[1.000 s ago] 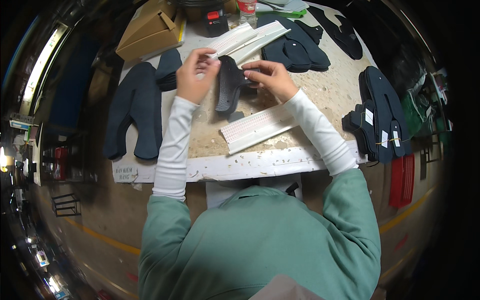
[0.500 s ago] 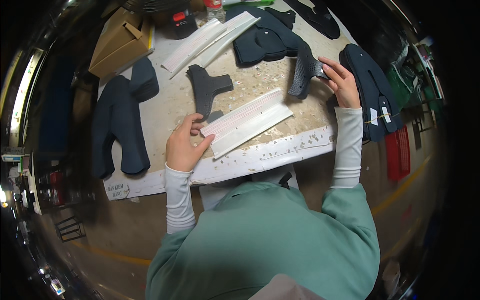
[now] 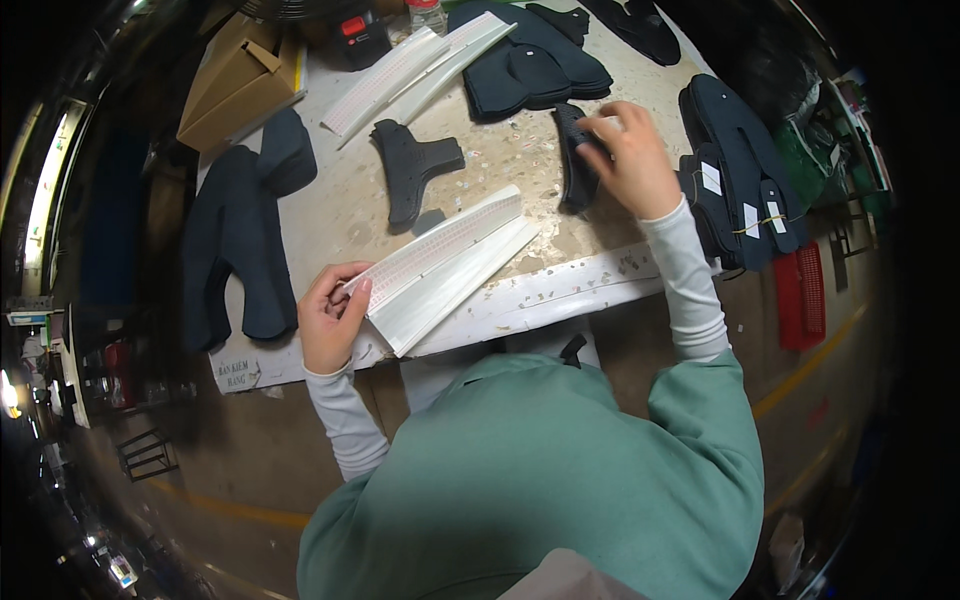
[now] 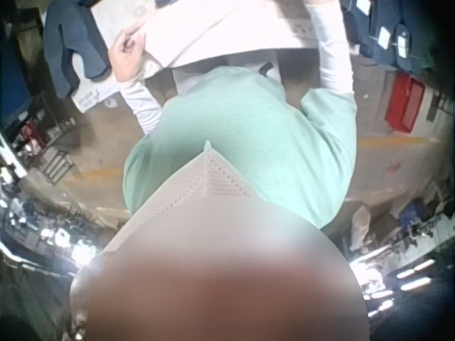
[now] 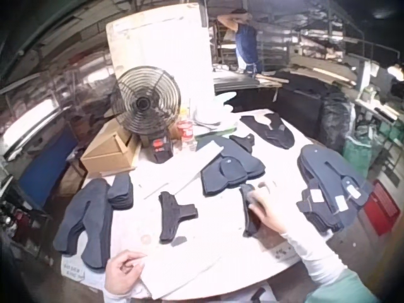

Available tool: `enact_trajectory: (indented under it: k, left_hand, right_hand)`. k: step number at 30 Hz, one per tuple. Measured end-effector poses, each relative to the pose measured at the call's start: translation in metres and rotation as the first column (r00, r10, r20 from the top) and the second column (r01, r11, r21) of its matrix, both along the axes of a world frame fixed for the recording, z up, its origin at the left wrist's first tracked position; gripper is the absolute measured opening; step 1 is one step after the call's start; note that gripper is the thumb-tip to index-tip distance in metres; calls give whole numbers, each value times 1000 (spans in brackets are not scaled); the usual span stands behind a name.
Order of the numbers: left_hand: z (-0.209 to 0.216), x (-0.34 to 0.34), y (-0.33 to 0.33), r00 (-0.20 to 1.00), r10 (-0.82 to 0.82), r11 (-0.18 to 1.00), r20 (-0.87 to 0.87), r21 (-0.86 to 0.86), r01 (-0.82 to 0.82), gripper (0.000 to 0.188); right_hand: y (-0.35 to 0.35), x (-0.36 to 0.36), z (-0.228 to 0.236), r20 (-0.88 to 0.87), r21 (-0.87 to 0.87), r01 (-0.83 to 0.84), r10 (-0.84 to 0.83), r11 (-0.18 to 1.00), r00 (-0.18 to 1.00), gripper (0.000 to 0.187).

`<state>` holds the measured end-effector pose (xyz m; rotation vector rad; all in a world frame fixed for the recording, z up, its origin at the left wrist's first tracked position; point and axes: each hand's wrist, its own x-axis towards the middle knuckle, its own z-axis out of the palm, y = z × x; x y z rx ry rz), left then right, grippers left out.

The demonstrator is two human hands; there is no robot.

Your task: The person repeatedly picks small white labels from a roll, peels off the backing, and sticks them onto black car mats on a workbench. They handle multiple mats, turning them over and placing labeled mats into a stack.

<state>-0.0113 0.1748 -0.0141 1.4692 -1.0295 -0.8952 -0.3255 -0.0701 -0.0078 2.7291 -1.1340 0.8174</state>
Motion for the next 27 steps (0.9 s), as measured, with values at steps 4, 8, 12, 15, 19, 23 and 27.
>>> enact_trajectory:
  k: [4, 8, 12, 15, 19, 23, 27]
  left_hand:
    - [-4, -6, -5, 997, 59, 995, -56, -76, -63, 16]
    - [-5, -8, -4, 990, 139, 985, 9, -105, -138, 14]
    - [-7, -13, -4, 977, 205, 964, -54, -162, -212, 12]
    - [-8, -21, -8, 969, 201, 958, -143, -180, -226, 12]
    - [-6, -33, -17, 970, 187, 956, -152, -200, -216, 13]
    - [-3, -42, -20, 968, 155, 958, -200, -208, -196, 14]
    - [-2, -40, -16, 955, 133, 963, -263, -192, -187, 15]
  right_hand:
    - [17, 29, -15, -90, -12, -57, 56, 998, 994, 30]
    - [8, 25, -25, -116, -18, 52, -54, 998, 992, 41]
    - [4, 18, -20, -163, 60, 115, -104, 992, 981, 42]
    - [17, 26, -1, 59, 57, -106, 102, 993, 993, 28]
    - [58, 62, 20, 397, 172, -426, 333, 888, 855, 15]
    - [93, 107, 22, 498, 273, -598, 422, 753, 758, 14]
    - [101, 128, 15, 638, 469, -653, 283, 595, 716, 13]
